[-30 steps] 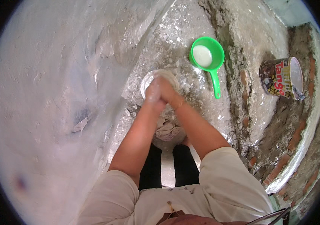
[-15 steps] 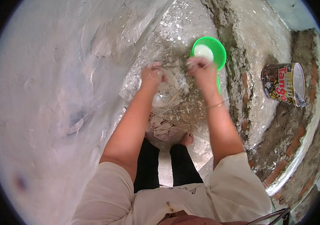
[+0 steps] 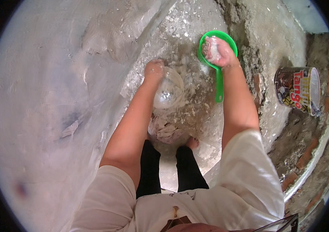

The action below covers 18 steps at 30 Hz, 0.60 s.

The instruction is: The person applies white plaster to a damaged wall section using a small scraper tool, gathering more material from a plastic plate and smoothing it over the surface before rinsing the tool in a green pitcher.

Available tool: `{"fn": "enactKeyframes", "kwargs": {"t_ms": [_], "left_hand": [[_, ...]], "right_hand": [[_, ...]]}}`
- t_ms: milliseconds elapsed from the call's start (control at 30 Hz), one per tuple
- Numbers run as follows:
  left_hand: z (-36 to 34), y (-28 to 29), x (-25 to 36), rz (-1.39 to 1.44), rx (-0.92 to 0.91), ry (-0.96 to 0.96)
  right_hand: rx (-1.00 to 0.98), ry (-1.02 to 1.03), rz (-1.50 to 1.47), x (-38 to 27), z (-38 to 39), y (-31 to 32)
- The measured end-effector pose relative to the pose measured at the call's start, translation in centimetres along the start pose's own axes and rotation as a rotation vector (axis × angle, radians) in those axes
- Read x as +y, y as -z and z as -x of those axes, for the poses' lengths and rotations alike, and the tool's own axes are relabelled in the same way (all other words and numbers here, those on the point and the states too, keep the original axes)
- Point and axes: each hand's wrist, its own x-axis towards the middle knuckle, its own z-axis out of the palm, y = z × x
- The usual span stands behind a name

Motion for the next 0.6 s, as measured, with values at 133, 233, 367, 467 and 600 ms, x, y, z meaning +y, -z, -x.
{"fn": "enactKeyframes", "kwargs": {"t_ms": [133, 233, 367, 467, 600], "left_hand": [[-0.7, 0.3, 2.4, -0.152, 0.026, -0.033], [-2.4, 1.1, 1.3, -0.473, 0.08, -0.566], [-0.1, 0.4, 5.7, -0.467, -0.051, -0.527], [1.3, 2.9, 4.1, -0.206, 0.082, -0.459], [1.5, 0.0, 3.9, -0.44, 0.134, -0.499]], "right_hand": [[0.241, 0.49, 0.838, 10.8, 0.1, -14.4], [0.259, 0.837, 1.455, 15.7, -3.1, -15.6], [0.445, 0.769, 1.778, 13.9, -5.3, -12.6], [0.785, 0.951, 2.002, 19.9, -7.4, -15.2], [0.712, 0.786, 1.396, 15.0, -6.9, -10.1]]}}
